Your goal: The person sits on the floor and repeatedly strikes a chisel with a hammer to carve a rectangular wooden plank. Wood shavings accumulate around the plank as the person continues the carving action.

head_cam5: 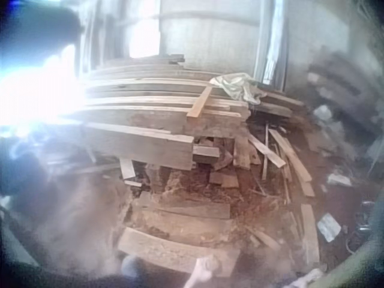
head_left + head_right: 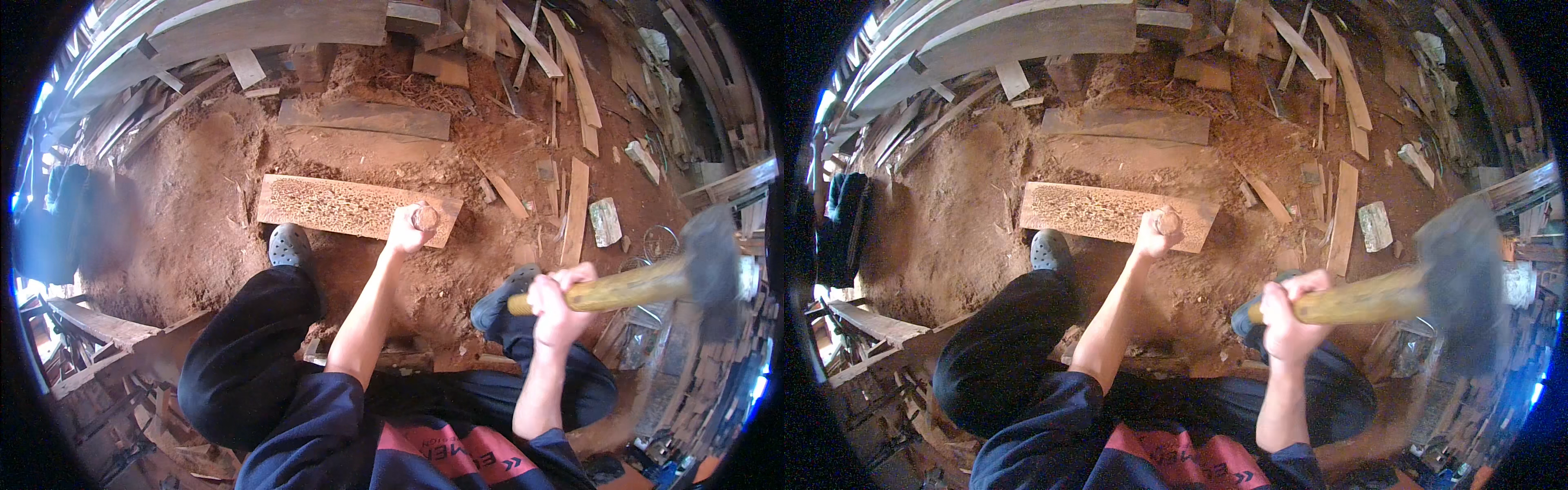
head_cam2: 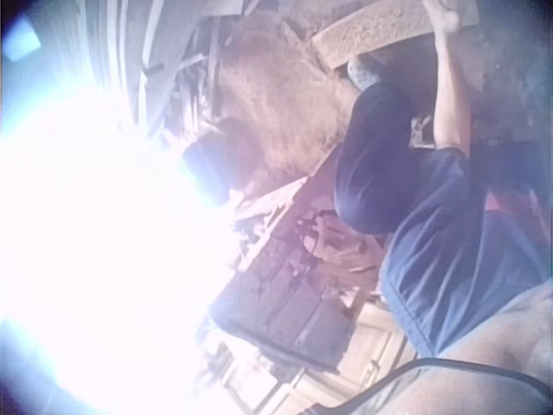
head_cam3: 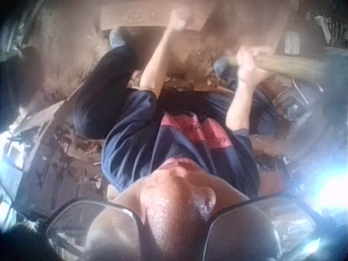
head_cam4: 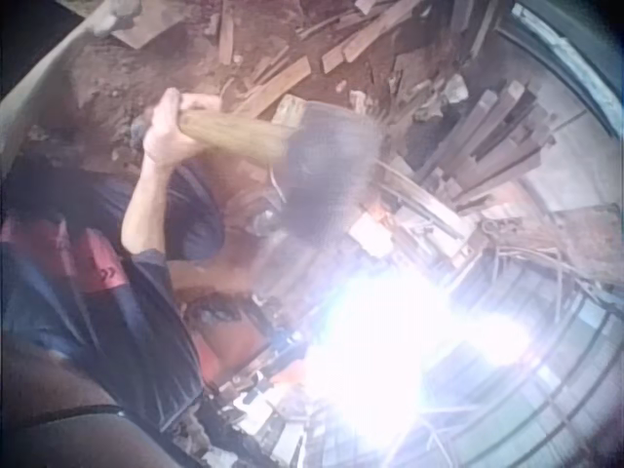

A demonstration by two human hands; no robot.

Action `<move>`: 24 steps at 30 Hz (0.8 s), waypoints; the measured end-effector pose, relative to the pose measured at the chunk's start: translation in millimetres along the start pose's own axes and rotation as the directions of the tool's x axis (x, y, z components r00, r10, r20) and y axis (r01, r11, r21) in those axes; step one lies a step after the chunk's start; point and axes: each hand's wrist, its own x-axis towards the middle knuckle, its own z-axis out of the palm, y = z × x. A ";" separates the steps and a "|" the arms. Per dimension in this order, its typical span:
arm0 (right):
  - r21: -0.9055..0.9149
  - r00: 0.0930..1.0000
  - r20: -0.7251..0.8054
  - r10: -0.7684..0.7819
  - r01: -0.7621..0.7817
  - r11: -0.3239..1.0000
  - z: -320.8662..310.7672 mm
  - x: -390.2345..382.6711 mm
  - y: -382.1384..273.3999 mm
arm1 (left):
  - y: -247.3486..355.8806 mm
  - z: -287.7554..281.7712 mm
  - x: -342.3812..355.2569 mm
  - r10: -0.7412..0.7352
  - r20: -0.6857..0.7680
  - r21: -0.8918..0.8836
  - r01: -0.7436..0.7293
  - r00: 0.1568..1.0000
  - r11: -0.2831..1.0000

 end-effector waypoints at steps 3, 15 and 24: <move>-0.560 0.998 0.058 -0.002 0.034 0.828 -16.4 -14.1 57.6 | 2.2 12.5 3.3 0.062 -0.023 0.031 -0.061 0.998 0.998; -0.223 0.976 -0.049 0.213 -0.219 0.950 -10.1 -10.2 -2.8 | -4.3 -3.2 -4.0 0.057 -0.082 -0.020 -0.059 0.995 0.998; -0.879 0.872 0.066 0.485 -0.179 0.441 -8.7 -19.2 138.0 | -10.0 5.0 -4.9 -0.111 -0.036 -0.299 0.096 0.993 0.949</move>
